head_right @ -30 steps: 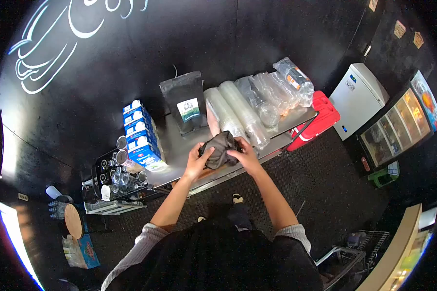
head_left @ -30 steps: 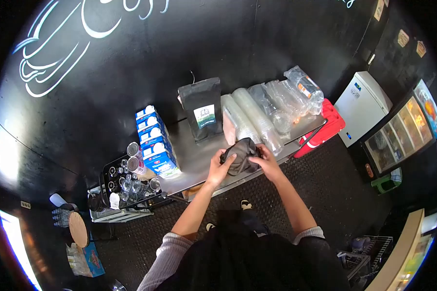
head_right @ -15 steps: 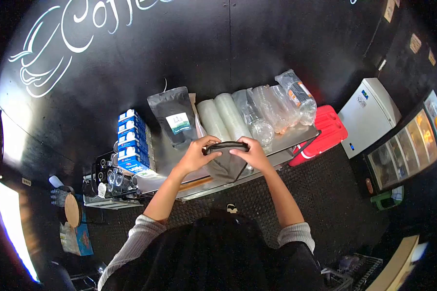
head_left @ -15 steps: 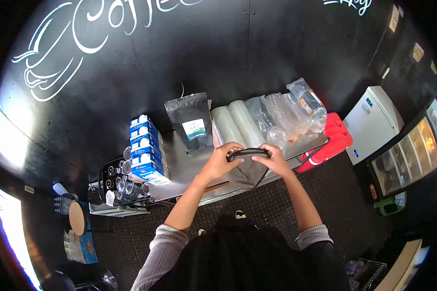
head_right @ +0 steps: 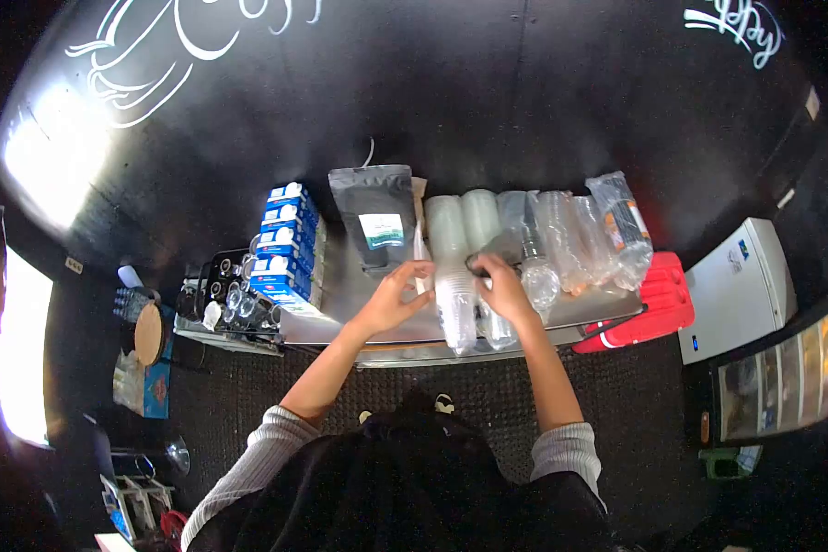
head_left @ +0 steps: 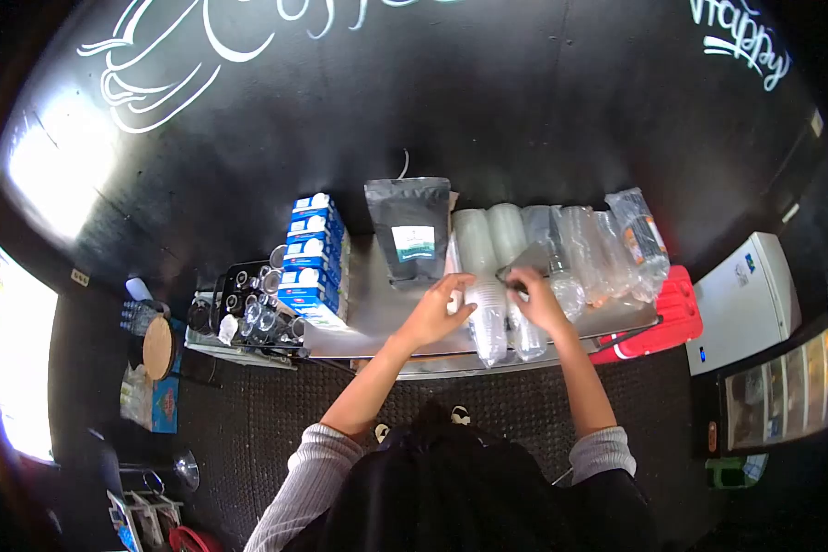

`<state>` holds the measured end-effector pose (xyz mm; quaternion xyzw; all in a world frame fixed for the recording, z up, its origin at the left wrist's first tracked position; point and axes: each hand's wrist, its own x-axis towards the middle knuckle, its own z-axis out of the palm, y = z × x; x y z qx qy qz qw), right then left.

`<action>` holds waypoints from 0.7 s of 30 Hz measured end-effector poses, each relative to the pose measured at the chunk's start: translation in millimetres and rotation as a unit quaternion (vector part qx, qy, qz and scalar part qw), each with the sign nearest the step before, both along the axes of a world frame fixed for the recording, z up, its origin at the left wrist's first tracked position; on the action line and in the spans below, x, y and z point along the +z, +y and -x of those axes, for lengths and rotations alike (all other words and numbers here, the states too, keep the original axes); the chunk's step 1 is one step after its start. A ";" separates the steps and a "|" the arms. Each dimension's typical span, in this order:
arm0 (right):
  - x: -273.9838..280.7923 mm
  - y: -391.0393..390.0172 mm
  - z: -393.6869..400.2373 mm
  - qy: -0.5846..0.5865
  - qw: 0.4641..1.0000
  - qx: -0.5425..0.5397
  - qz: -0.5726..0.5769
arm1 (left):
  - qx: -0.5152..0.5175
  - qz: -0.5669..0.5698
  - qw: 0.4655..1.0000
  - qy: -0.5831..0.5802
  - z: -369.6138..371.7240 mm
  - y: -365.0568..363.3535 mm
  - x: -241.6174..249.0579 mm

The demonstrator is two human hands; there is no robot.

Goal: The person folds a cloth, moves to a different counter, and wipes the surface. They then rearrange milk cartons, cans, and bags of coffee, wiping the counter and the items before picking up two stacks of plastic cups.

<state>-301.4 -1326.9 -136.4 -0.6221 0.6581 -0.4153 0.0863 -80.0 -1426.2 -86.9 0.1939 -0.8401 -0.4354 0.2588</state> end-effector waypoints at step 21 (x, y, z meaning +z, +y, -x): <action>24.7 -160.9 -364.5 -0.164 0.911 0.331 -0.185 | 0.309 -0.110 0.941 0.082 -320.6 -177.7 -67.9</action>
